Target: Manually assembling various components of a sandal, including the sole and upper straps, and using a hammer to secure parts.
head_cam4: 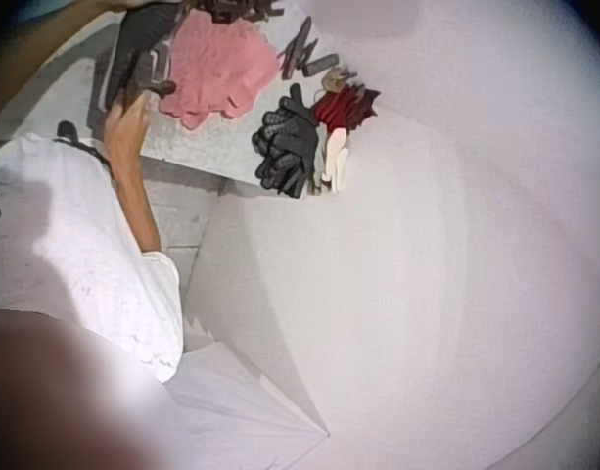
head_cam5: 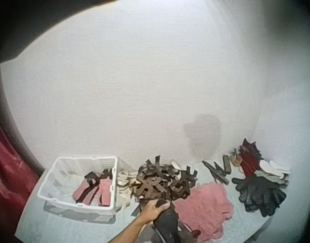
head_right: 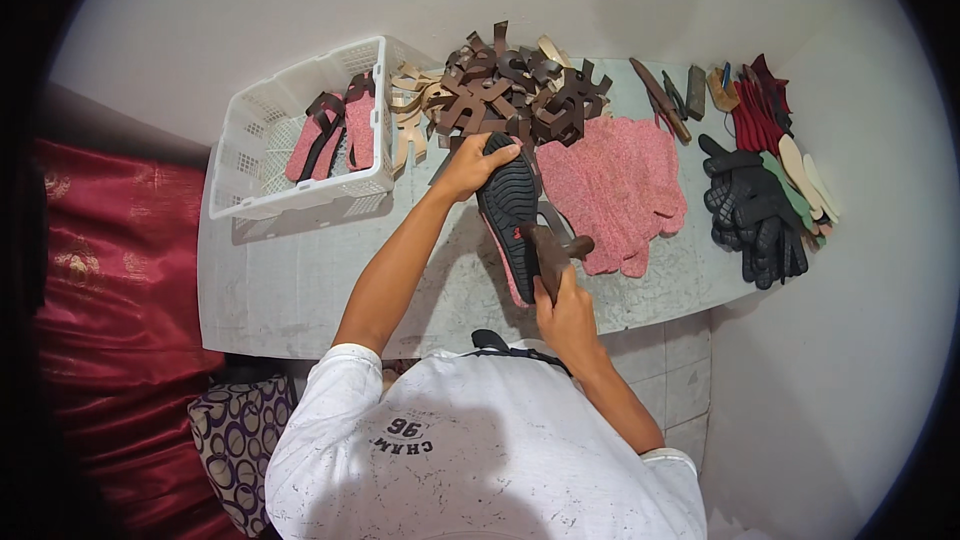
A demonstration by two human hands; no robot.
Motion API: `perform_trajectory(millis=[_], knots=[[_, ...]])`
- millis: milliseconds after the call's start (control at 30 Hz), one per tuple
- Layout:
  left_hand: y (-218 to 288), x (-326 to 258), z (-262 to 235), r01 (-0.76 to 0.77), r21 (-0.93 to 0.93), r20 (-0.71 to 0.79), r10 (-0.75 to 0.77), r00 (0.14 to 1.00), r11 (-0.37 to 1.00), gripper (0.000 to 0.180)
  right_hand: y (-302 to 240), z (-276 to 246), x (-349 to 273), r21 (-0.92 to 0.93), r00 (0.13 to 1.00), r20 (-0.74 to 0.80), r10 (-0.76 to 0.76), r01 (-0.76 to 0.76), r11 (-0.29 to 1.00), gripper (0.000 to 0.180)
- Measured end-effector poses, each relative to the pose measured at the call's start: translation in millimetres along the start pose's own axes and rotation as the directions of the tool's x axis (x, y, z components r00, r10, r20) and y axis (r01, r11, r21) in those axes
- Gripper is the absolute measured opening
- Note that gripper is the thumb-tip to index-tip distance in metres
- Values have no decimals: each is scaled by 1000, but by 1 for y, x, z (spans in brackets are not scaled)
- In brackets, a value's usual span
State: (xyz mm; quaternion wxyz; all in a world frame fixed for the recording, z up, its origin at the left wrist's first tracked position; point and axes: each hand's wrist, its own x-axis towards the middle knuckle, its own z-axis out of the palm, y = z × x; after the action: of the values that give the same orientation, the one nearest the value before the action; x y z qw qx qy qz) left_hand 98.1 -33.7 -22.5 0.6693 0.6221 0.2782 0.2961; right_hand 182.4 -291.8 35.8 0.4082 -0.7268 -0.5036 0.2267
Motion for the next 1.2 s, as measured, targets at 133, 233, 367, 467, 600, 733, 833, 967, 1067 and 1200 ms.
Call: perform_trajectory(millis=[133,233,367,467,600,733,833,967,1067,1200], knots=[[1,-3,0,-16,129,-70,25,997,992,28,0,-14,9,51,990,71,124,-128,990,22],[-12,-7,-3,-18,101,-94,28,995,995,27,-4,-18,7,109,996,51,78,-83,991,17],[-2,-8,6,-10,20,-81,11,997,1000,25,-4,-11,-3,146,967,-165,-192,217,965,27],[-3,-6,5,7,55,-25,-6,1000,998,25,20,14,-2,-74,998,16,-62,63,995,25],[-2,-8,4,-3,102,-36,7,999,995,25,4,-8,17,75,1000,16,-7,5,997,18],[-12,-11,1,28,20,-12,-28,1000,999,23,-23,-21,11,243,996,-88,12,10,970,19],[-11,-11,10,66,-51,27,-65,998,997,21,-19,-4,14,43,837,-362,-411,456,889,22],[-11,-11,9,59,-48,14,-59,998,997,20,19,22,4,-113,997,-60,-43,36,993,22],[-13,-11,10,67,-87,13,-66,998,994,19,8,1,15,64,998,-60,-29,33,997,20],[-23,-15,8,20,-40,2,-20,1000,999,20,-11,-18,9,269,991,-112,67,-34,962,16]])
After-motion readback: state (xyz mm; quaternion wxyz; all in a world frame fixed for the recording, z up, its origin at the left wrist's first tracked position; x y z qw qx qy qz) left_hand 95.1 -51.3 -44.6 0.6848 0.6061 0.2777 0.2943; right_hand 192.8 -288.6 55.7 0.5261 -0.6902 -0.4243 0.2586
